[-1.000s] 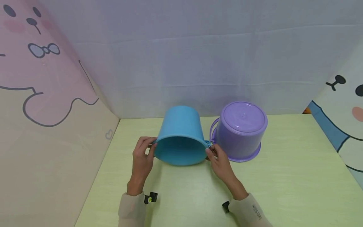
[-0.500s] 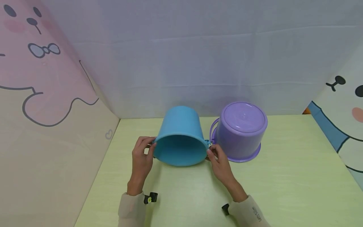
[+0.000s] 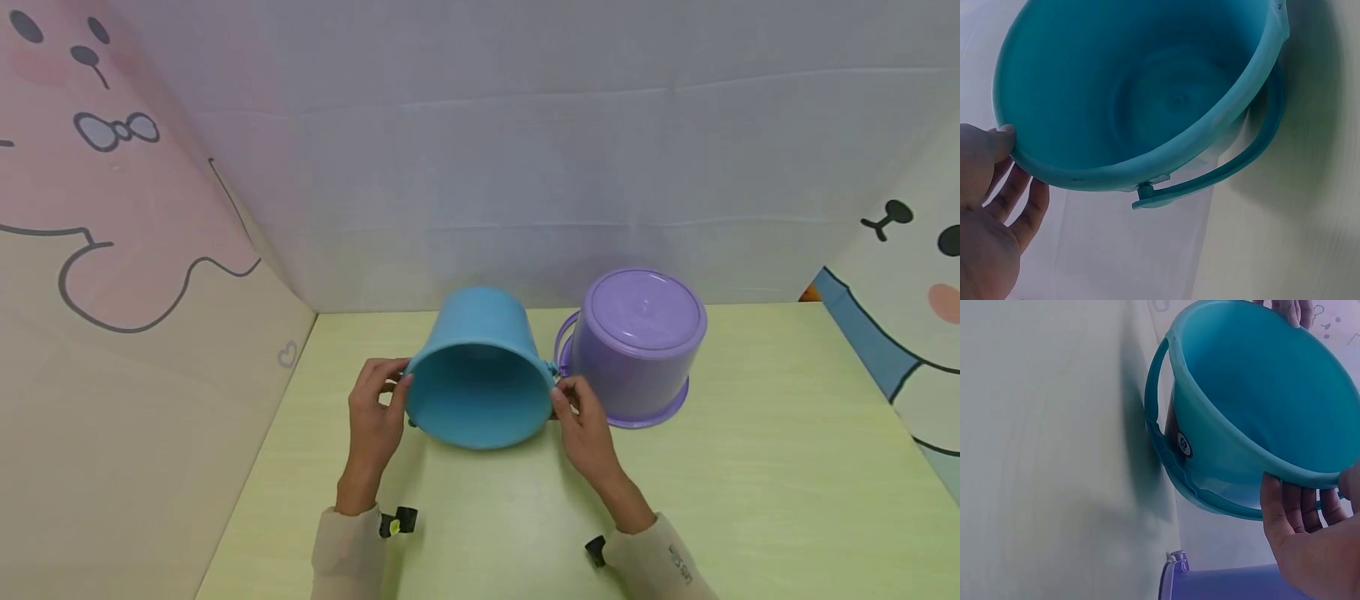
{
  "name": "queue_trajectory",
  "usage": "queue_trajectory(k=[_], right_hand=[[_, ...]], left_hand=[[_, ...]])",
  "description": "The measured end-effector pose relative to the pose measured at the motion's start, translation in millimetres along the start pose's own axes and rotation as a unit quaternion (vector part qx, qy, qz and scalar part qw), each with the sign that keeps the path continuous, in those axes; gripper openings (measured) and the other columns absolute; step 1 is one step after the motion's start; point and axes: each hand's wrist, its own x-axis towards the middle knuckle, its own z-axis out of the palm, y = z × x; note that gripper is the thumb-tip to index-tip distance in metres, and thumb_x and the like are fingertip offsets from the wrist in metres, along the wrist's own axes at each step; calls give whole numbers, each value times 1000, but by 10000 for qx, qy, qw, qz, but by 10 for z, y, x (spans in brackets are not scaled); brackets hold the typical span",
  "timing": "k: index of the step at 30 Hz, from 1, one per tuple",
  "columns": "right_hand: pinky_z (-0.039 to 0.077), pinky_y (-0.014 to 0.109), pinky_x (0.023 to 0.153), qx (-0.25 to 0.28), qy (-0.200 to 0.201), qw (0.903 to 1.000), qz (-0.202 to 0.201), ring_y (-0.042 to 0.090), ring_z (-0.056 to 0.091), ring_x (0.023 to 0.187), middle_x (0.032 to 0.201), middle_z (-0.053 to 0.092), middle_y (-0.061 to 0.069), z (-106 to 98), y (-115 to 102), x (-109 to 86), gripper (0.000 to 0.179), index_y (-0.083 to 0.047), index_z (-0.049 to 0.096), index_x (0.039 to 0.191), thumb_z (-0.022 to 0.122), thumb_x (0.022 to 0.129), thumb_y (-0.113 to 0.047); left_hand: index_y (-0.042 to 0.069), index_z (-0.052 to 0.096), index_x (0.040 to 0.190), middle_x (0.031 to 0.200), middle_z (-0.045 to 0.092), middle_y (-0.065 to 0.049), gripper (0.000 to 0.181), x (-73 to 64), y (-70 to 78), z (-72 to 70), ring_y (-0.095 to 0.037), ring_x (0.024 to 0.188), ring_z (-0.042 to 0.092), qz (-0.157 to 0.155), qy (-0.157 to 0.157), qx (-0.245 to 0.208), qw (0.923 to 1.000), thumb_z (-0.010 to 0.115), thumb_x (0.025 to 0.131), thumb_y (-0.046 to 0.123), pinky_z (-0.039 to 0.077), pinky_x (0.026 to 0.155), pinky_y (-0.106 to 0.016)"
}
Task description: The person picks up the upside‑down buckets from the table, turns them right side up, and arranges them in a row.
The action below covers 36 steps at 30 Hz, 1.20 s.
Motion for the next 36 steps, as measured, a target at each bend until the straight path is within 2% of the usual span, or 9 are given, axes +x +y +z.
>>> queue_trajectory(k=[8,12,15,20,24,28,36], right_hand=[[63,35,81,43,-68,9997,245,18,63,98,106,54,21,19,49,-48,10,9,51,114,47,112,0],[63,36,81,44,-38,9996,267,24,63,100,106,54,21,29,52,-42,10,8,51,113,48,112,-1],[63,33,80,38,-18,9997,229,28,64,98,105,55,22,30,32,-24,10,8,52,112,48,111,-1],[59,24,75,3,68,10000,39,25,63,92,103,56,22,14,-38,44,11,9,54,111,49,111,-1],[56,24,72,-62,168,9997,-164,22,61,85,99,57,23,-17,-96,115,11,9,55,109,51,110,0],[55,23,71,-38,216,9996,-203,18,59,82,98,58,24,-41,-140,159,11,10,56,111,52,110,0],[62,27,74,39,250,9993,267,14,61,86,102,59,20,-33,-134,76,11,8,56,117,54,108,2]], left_hand=[[-2,74,118,108,67,-17,21,-1,-4,-10,-26,94,67,-136,27,51,9999,70,98,-6,51,80,-10],[-1,74,118,107,67,-16,22,-4,-13,-18,-23,94,66,-229,24,18,9997,70,98,-7,53,78,-12],[-1,74,119,108,67,-16,21,-8,-18,-24,-20,94,66,-294,12,-5,9996,70,98,-6,53,78,-13],[-1,72,120,110,67,-16,21,-14,-21,-38,-14,94,64,-510,-41,-94,9986,70,99,-4,53,78,-12],[-2,72,122,112,66,-17,22,-12,-11,-35,-11,95,62,-776,-109,-318,9964,70,100,-2,53,78,-14],[-2,71,123,112,66,-17,22,-13,-11,-24,-10,92,61,-943,-105,-465,9944,69,101,-1,54,78,-14],[-4,71,122,111,66,-18,22,12,9,-2,-13,83,58,-1030,-13,-568,9931,69,101,-2,54,77,-13]])
